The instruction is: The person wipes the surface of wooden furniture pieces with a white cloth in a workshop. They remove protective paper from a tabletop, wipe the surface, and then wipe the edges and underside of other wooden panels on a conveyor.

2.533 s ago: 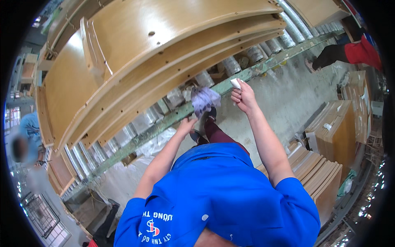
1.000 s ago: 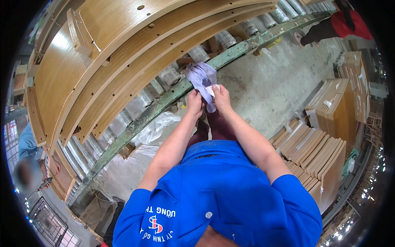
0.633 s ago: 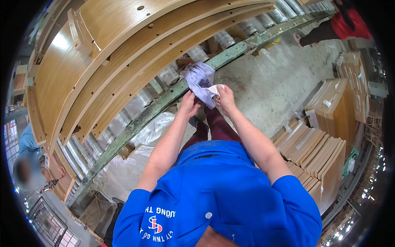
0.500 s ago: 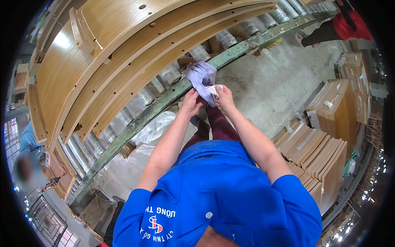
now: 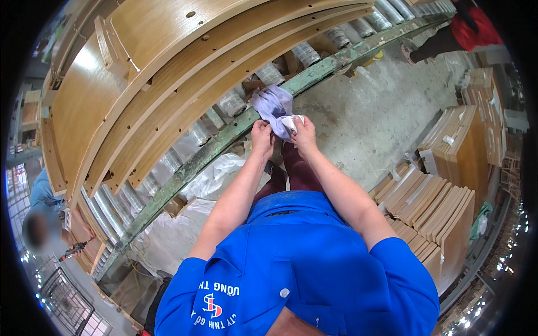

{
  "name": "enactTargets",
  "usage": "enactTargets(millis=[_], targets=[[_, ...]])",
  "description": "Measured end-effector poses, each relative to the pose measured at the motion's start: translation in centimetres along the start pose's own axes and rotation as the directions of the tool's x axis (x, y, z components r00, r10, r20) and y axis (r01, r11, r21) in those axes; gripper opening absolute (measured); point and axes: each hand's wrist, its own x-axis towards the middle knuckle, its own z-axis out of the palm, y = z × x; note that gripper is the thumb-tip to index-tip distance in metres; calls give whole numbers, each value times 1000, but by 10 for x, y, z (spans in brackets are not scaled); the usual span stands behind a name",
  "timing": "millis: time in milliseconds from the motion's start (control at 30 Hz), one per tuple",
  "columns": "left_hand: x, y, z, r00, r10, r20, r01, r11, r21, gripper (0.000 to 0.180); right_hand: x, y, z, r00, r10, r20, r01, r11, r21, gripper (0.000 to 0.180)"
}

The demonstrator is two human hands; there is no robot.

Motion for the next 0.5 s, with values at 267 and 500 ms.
enactTargets(millis=[267, 500], targets=[[0, 7, -8, 972, -122, 201, 138, 988, -70, 23, 0, -2, -5, 995, 45, 85, -53, 994, 94, 16], [0, 7, -19, 924, -198, 327, 256, 956, -145, 24, -4, -2, -8, 980, 144, 139, -173, 958, 229, 23]])
